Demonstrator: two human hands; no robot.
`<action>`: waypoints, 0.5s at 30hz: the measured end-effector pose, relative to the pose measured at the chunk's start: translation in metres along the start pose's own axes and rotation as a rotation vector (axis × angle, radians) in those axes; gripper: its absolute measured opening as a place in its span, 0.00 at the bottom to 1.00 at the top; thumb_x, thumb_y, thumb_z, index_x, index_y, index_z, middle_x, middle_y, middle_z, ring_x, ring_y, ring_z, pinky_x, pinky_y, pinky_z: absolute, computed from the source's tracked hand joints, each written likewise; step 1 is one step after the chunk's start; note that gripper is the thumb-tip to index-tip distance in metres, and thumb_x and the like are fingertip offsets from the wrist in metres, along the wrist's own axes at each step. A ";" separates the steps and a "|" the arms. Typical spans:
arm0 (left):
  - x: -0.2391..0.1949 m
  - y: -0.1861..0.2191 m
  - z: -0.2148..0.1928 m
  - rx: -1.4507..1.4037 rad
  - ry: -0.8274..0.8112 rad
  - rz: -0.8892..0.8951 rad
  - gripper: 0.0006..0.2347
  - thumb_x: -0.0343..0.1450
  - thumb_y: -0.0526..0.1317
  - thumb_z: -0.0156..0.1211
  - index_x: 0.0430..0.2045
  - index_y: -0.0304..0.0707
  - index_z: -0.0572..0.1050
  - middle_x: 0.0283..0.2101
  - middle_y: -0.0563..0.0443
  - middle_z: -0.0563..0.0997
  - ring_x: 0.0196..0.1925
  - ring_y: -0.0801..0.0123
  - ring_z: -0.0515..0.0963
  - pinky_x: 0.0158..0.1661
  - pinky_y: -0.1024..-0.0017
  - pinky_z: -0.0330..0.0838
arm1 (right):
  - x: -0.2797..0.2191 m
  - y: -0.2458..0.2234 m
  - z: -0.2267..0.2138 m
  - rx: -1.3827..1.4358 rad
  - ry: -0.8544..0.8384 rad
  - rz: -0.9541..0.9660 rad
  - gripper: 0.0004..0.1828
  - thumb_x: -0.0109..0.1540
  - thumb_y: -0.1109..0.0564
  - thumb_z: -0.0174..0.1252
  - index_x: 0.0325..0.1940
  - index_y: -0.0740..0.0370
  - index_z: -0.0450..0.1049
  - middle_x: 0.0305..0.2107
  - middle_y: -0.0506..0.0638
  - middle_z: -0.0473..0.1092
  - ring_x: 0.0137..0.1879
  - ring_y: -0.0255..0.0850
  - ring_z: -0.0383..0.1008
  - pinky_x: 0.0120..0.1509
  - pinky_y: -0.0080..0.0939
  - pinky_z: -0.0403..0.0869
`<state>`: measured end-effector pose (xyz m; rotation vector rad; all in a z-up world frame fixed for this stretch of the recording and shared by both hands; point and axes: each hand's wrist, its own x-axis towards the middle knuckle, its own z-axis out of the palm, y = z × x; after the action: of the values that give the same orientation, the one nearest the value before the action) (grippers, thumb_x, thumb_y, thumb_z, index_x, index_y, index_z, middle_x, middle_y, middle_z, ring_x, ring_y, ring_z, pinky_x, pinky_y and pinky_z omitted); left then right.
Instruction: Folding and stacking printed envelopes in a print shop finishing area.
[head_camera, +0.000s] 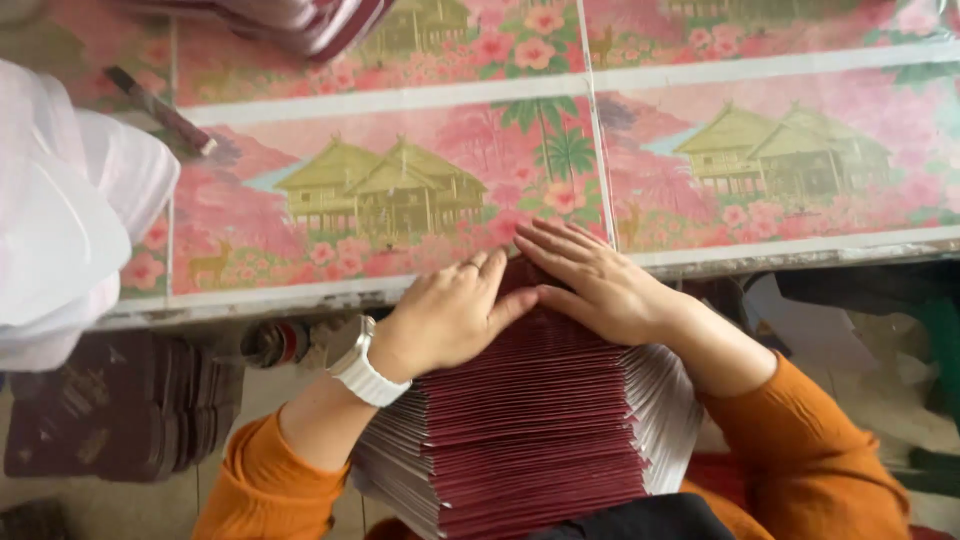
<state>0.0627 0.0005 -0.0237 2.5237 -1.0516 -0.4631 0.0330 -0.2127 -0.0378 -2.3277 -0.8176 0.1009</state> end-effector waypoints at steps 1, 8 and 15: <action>-0.004 0.003 -0.015 0.013 0.024 0.015 0.31 0.72 0.62 0.31 0.53 0.28 0.63 0.44 0.27 0.76 0.44 0.36 0.78 0.39 0.46 0.74 | 0.002 -0.006 -0.005 -0.027 0.012 -0.009 0.28 0.65 0.50 0.47 0.64 0.70 0.59 0.61 0.66 0.58 0.69 0.63 0.52 0.69 0.62 0.51; -0.049 0.043 -0.051 0.087 0.397 0.295 0.36 0.69 0.60 0.36 0.64 0.26 0.44 0.69 0.32 0.44 0.72 0.45 0.42 0.67 0.47 0.34 | 0.010 0.031 0.005 -0.146 -0.071 0.106 0.29 0.67 0.46 0.35 0.70 0.63 0.50 0.65 0.59 0.53 0.69 0.54 0.49 0.69 0.54 0.49; -0.056 0.027 0.018 0.633 0.314 0.356 0.47 0.64 0.78 0.31 0.64 0.31 0.46 0.69 0.34 0.45 0.73 0.54 0.44 0.69 0.57 0.35 | 0.045 0.078 0.016 -0.063 -0.254 0.086 0.32 0.67 0.43 0.29 0.68 0.69 0.50 0.63 0.62 0.54 0.70 0.52 0.49 0.71 0.51 0.45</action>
<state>0.0009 0.0197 -0.0184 2.6829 -1.6622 0.4204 0.1062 -0.2230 -0.0919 -2.4420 -0.8529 0.4207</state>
